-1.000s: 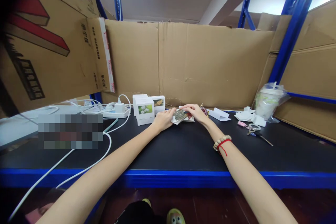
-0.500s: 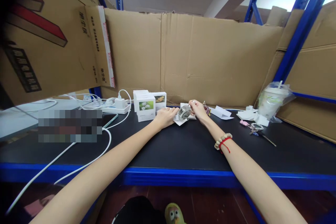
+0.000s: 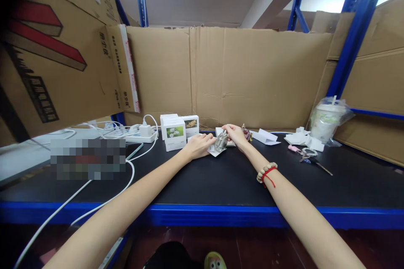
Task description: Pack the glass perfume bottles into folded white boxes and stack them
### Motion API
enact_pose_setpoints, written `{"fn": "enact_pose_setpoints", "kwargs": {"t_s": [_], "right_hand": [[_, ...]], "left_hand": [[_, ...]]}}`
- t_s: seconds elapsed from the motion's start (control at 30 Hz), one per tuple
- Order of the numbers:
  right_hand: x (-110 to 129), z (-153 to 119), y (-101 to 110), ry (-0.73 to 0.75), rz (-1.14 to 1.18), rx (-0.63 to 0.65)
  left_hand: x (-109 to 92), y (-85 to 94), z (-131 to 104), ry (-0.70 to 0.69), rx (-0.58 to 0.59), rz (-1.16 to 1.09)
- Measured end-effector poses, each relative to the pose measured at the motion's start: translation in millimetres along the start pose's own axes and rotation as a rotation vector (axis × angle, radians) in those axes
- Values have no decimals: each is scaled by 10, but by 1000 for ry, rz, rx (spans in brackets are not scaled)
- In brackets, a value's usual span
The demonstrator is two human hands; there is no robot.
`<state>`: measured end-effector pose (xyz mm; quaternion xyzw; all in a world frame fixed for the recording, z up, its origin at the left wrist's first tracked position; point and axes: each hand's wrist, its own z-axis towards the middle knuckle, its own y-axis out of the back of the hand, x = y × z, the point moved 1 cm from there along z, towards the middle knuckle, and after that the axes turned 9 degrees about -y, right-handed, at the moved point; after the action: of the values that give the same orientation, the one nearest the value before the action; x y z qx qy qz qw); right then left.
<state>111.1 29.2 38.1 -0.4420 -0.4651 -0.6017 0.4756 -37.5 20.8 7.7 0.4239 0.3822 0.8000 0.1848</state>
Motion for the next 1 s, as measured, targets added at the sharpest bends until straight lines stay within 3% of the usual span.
{"fn": "enact_pose_setpoints", "kwargs": {"t_s": [0.3, 0.63, 0.8, 1.0], "right_hand": [[-18, 68, 102, 70, -63, 23], [-12, 131, 490, 150, -188, 85], [-55, 185, 619, 122, -230, 97], [-49, 152, 732, 80, -453, 97]], "left_hand": [[-1, -6, -1, -107, 13, 64], [-2, 22, 3, -72, 48, 45], [-6, 39, 8, -65, 63, 42], [-7, 41, 5, -73, 72, 36]]}}
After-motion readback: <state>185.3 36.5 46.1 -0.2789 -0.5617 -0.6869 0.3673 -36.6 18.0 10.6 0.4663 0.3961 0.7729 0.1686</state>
